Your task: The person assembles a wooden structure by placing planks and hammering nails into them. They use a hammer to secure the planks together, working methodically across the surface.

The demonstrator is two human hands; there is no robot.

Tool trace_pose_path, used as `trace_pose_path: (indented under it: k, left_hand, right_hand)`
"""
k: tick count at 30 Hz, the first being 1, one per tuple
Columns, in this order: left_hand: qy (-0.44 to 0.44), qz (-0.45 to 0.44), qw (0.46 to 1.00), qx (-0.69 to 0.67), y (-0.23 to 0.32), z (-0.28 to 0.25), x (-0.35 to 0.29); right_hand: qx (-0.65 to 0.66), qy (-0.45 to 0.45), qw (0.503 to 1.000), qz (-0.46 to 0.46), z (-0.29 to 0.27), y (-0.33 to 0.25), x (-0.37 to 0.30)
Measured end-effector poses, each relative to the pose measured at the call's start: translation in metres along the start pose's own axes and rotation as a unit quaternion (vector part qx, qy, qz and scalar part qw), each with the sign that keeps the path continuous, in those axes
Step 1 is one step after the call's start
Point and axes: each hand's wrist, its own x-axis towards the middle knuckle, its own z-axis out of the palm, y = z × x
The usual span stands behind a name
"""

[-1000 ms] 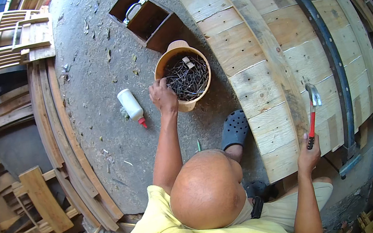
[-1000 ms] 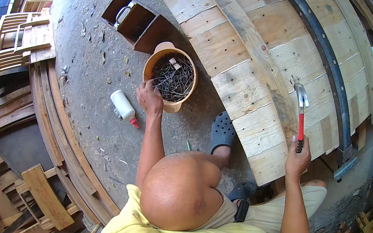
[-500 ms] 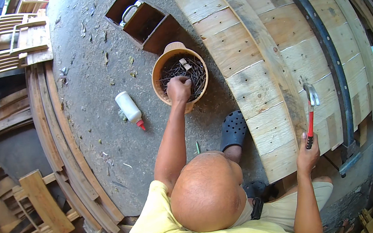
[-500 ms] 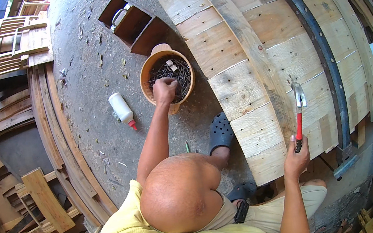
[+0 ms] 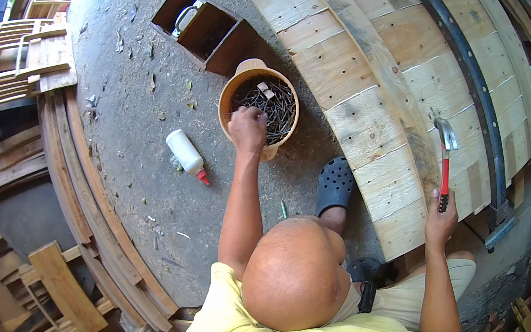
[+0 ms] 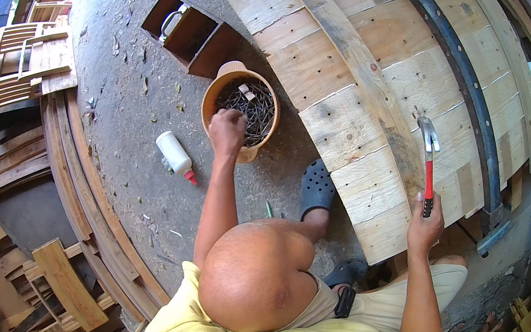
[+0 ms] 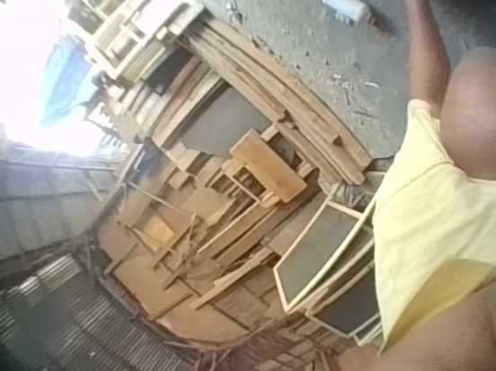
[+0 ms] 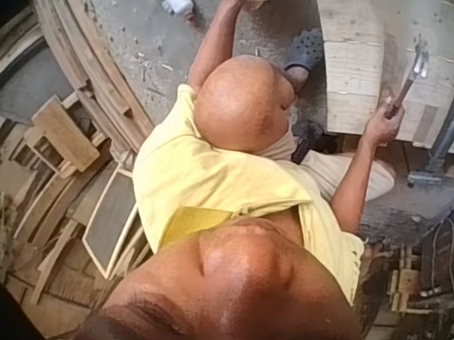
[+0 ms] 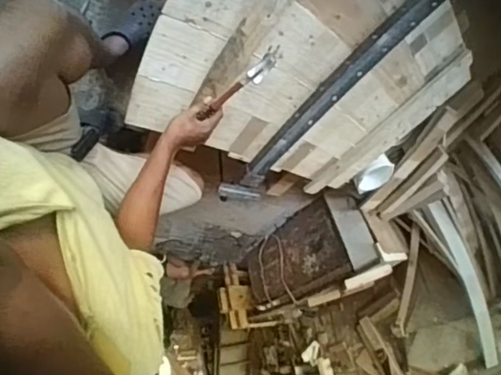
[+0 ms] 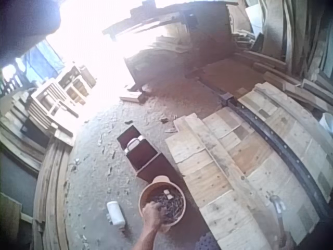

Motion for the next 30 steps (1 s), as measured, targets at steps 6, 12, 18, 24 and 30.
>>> trace_pose_path:
  k: [6,12,18,24,30]
  left_hand:
    - [-0.055,0.018,0.998,0.014,-0.003,0.018,-0.008]
    - [-0.023,-0.1,0.989,-0.106,-0.015,-0.007,-0.009]
    - [-0.033,-0.209,0.949,-0.233,-0.029,-0.012,-0.01]
    - [-0.069,-0.254,0.885,-0.384,-0.01,-0.021,-0.009]
    - [-0.114,-0.15,0.86,-0.475,0.069,-0.025,0.0]
  right_hand:
    - [-0.002,0.003,1.0,-0.001,0.0,-0.003,0.0]
    - [-0.008,0.015,1.0,-0.015,-0.001,0.0,0.0]
    - [-0.011,-0.003,1.0,0.002,0.002,0.006,0.001]
    - [-0.002,0.013,1.0,-0.017,0.0,-0.003,-0.001]
    - [-0.009,0.021,1.0,0.007,-0.003,0.003,0.001]
